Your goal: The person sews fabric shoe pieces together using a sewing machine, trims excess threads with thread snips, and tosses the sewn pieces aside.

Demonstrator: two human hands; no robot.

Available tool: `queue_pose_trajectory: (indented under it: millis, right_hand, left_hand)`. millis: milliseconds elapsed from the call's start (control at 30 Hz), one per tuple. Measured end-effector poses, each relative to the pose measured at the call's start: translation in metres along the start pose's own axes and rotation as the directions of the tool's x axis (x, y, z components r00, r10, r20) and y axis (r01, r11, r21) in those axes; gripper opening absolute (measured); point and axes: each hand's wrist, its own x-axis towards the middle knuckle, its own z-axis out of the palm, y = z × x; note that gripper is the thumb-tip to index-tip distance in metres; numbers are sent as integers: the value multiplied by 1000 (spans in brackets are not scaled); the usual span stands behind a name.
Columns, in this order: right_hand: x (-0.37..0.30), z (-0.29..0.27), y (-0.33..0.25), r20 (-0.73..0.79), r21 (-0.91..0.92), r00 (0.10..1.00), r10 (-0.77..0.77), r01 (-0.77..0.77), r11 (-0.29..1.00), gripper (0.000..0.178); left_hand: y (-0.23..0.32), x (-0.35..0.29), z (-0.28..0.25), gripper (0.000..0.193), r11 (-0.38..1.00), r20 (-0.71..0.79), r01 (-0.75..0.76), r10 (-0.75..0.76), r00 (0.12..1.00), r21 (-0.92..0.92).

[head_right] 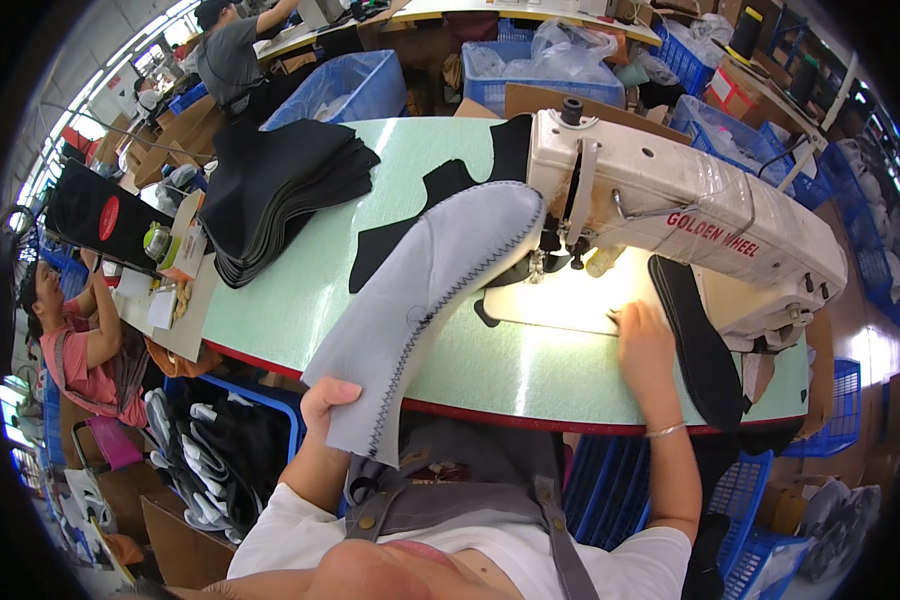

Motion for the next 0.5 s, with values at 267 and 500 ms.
queue_pose_trajectory:
  millis: [267,500]
  right_hand:
    - [13,-81,-130,45,791,998,33,-56,609,22]
    - [30,-68,-150,-345,757,936,-70,322,568,33]
  left_hand:
    - [-11,-2,12,75,975,-81,-48,67,994,215]
    - [-16,-8,8,67,963,-15,-4,9,1000,270]
